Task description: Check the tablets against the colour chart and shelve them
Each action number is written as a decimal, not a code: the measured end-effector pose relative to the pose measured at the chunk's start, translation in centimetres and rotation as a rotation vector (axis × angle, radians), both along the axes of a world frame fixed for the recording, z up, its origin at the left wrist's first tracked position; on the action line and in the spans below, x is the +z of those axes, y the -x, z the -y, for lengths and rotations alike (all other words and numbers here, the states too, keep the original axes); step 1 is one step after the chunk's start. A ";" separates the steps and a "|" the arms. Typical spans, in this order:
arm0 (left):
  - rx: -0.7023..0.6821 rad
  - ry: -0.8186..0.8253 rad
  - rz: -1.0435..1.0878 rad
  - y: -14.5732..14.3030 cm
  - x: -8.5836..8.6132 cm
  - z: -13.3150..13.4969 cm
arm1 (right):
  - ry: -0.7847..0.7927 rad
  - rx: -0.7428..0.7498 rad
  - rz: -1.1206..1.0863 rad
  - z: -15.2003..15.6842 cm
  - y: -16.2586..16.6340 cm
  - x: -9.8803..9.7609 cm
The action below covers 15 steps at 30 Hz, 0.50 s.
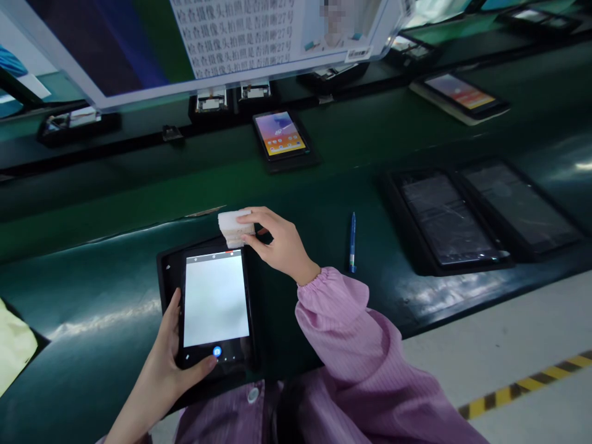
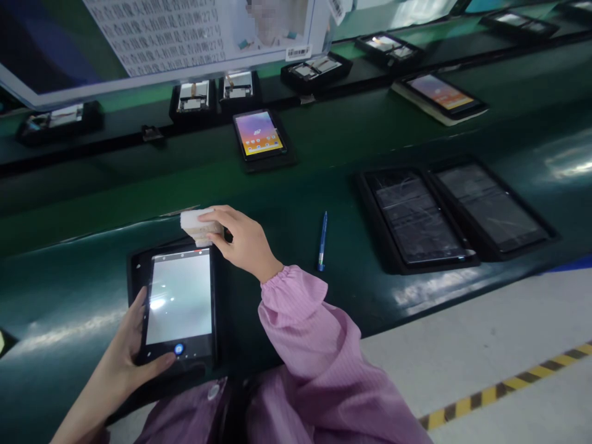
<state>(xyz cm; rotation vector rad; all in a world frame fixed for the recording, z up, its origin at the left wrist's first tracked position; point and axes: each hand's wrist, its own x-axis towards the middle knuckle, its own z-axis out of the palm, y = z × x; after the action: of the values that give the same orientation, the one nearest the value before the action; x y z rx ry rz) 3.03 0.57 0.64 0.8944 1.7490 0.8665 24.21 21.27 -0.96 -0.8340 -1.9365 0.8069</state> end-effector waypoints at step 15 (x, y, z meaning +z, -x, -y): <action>-0.029 0.026 -0.061 0.1 0.1 0.2 | 0.020 0.007 -0.042 -0.2 -0.1 0.0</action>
<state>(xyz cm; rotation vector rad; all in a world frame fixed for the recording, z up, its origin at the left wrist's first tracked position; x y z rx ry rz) 2.91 0.32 0.75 0.9350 1.7912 0.8037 24.34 21.43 -0.95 -0.8161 -1.8986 0.8431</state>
